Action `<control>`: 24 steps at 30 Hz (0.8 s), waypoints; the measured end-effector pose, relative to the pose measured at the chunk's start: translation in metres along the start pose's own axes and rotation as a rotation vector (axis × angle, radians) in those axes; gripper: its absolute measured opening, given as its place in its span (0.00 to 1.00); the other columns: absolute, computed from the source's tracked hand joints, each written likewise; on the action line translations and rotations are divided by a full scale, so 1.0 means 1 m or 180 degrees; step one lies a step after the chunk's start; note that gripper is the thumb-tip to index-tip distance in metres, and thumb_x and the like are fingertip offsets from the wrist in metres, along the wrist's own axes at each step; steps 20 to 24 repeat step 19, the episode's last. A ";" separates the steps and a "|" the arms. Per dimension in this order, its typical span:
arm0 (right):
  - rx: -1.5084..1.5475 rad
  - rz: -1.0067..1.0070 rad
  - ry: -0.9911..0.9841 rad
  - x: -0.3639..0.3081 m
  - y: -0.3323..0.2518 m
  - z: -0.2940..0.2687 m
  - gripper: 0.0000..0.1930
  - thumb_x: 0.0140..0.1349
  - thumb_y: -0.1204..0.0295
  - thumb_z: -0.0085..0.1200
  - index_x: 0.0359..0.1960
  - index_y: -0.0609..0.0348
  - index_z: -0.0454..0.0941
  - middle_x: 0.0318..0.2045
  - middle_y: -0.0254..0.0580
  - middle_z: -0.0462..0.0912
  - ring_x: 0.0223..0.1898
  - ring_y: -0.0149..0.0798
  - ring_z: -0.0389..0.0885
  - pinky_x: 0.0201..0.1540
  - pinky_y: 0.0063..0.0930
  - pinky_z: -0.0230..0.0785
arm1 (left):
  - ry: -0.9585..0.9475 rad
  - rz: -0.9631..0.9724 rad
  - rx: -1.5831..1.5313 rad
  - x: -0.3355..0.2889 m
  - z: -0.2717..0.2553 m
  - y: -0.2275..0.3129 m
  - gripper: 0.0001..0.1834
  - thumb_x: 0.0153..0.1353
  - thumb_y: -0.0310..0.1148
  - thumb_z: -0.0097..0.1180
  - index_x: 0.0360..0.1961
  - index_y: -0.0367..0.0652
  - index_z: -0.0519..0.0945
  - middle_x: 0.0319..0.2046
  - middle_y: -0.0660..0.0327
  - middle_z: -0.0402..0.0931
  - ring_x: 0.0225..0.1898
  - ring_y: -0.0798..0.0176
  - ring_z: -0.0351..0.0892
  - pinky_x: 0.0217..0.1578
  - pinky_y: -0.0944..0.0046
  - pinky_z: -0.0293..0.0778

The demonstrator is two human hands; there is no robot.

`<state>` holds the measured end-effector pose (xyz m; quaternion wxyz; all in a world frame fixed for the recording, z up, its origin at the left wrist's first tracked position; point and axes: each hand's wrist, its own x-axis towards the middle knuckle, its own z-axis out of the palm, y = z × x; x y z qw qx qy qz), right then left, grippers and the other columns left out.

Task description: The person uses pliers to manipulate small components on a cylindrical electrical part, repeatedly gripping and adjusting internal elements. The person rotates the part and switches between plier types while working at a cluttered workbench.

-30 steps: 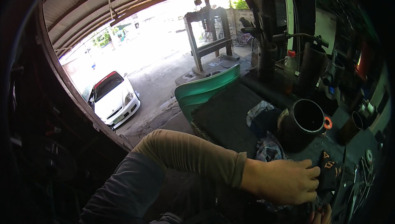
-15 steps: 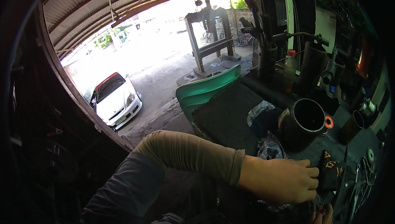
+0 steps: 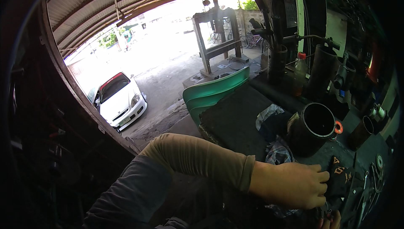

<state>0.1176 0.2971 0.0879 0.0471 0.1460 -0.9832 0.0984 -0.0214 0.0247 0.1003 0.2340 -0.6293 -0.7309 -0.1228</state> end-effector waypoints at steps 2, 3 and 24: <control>-0.0002 -0.0018 0.0015 0.000 0.000 -0.001 0.27 0.57 0.87 0.51 0.61 0.71 0.78 0.68 0.71 0.74 0.67 0.74 0.76 0.70 0.59 0.70 | -0.0028 -0.0004 0.0071 0.000 0.000 0.000 0.08 0.68 0.33 0.64 0.43 0.43 0.87 0.40 0.62 0.86 0.50 0.59 0.81 0.50 0.59 0.78; 0.0003 -0.0016 0.0014 0.000 -0.001 -0.001 0.27 0.57 0.87 0.51 0.61 0.71 0.78 0.68 0.71 0.74 0.67 0.75 0.76 0.70 0.59 0.70 | -0.0054 -0.0021 0.0073 0.000 -0.001 0.002 0.08 0.67 0.33 0.64 0.44 0.43 0.87 0.40 0.62 0.86 0.50 0.59 0.81 0.50 0.59 0.78; -0.0055 0.0105 -0.0171 0.001 0.002 -0.002 0.25 0.65 0.83 0.56 0.65 0.70 0.77 0.71 0.70 0.73 0.68 0.73 0.75 0.70 0.57 0.69 | -0.0377 -0.0281 -0.0315 -0.001 -0.013 -0.002 0.12 0.65 0.32 0.67 0.49 0.46 0.89 0.45 0.64 0.87 0.56 0.61 0.80 0.54 0.58 0.76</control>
